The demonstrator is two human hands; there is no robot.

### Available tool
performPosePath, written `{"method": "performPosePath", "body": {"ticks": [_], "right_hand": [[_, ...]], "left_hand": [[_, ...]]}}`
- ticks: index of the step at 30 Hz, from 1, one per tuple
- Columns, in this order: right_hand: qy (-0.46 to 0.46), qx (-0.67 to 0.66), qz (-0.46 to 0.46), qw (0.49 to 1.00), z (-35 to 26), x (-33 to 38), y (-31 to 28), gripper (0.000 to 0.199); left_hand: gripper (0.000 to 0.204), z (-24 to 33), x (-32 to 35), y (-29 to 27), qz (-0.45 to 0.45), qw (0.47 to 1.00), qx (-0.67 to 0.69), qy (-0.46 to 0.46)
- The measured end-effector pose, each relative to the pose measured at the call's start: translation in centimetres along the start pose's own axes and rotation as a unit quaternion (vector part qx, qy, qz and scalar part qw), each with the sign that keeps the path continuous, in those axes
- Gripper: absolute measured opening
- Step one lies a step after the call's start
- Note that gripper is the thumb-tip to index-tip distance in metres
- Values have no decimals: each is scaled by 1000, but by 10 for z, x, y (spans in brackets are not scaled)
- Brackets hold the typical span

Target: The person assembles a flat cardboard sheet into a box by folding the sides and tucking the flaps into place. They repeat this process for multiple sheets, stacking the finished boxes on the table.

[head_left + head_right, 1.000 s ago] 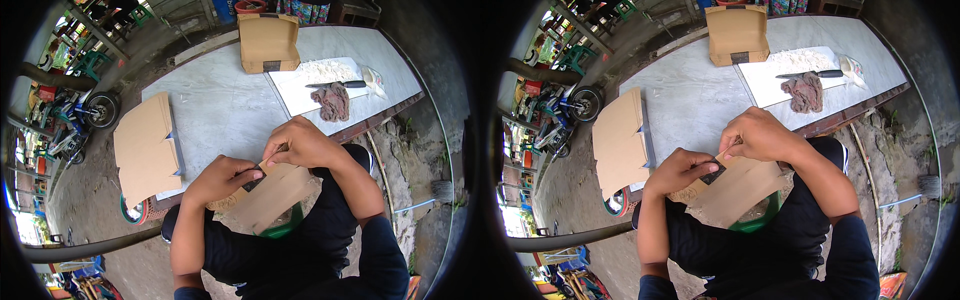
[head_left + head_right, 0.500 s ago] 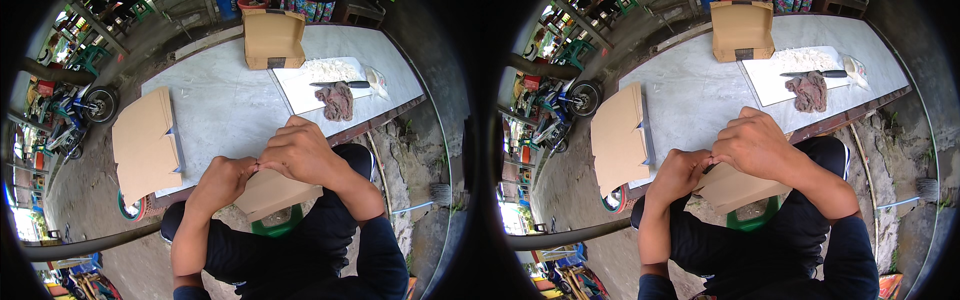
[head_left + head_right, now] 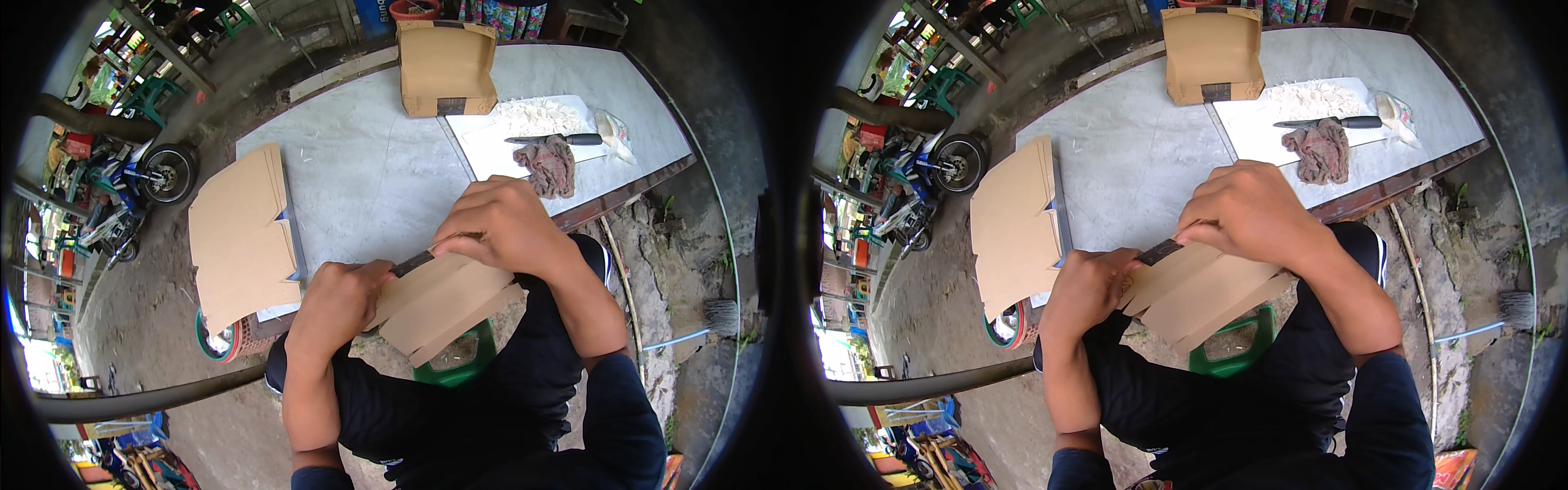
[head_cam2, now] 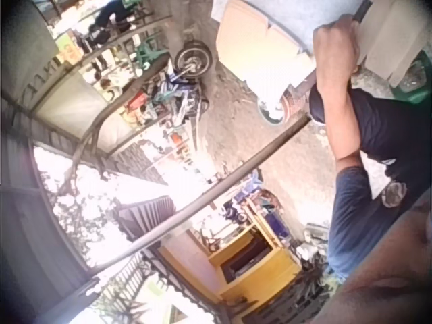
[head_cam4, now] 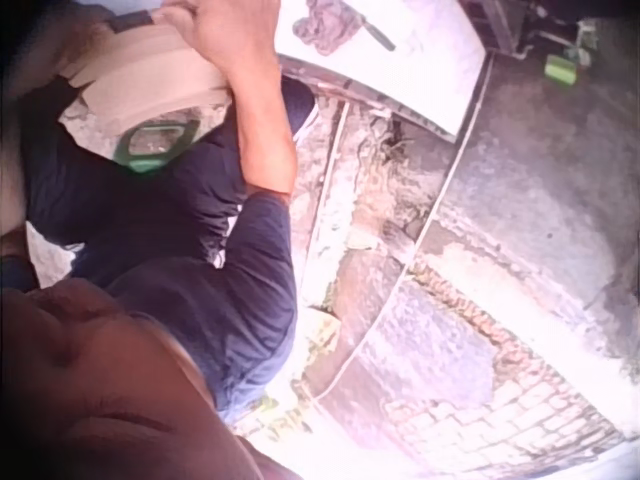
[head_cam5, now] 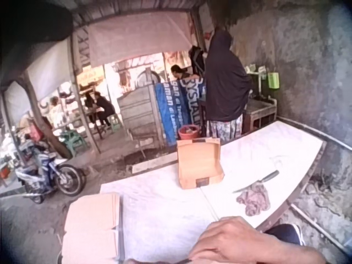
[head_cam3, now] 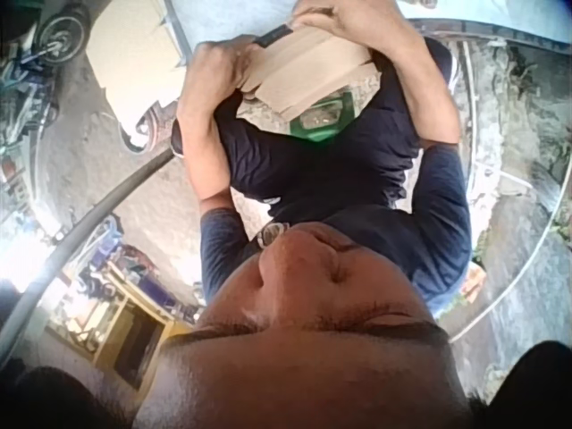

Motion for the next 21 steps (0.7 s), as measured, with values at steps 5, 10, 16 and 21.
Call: {"method": "performPosePath", "body": {"ticks": [5, 10, 16, 21], "right_hand": [[8, 1, 33, 999, 9, 12, -10, 13], [-11, 21, 32, 999, 9, 15, -18, 12], [37, -69, 33, 996, 20, 23, -20, 13], [-12, -27, 34, 999, 10, 21, -24, 13]], "left_hand": [[23, 6, 1, -4, -13, 999, 22, -34], [25, 3, 7, -5, -34, 997, -9, -71], [27, -1, 4, -4, -25, 997, -33, -62], [44, 3, 5, -6, 14, 995, -82, -62]]}}
Point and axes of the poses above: each hand's wrist, its own x-axis away from the middle knuckle, its own y-axis out of the palm, z = x × y, the point moved 2 cm from there along -x, towards the middle knuckle, and after that the axes turned 15 degrees about -y, right-handed, at the moved point
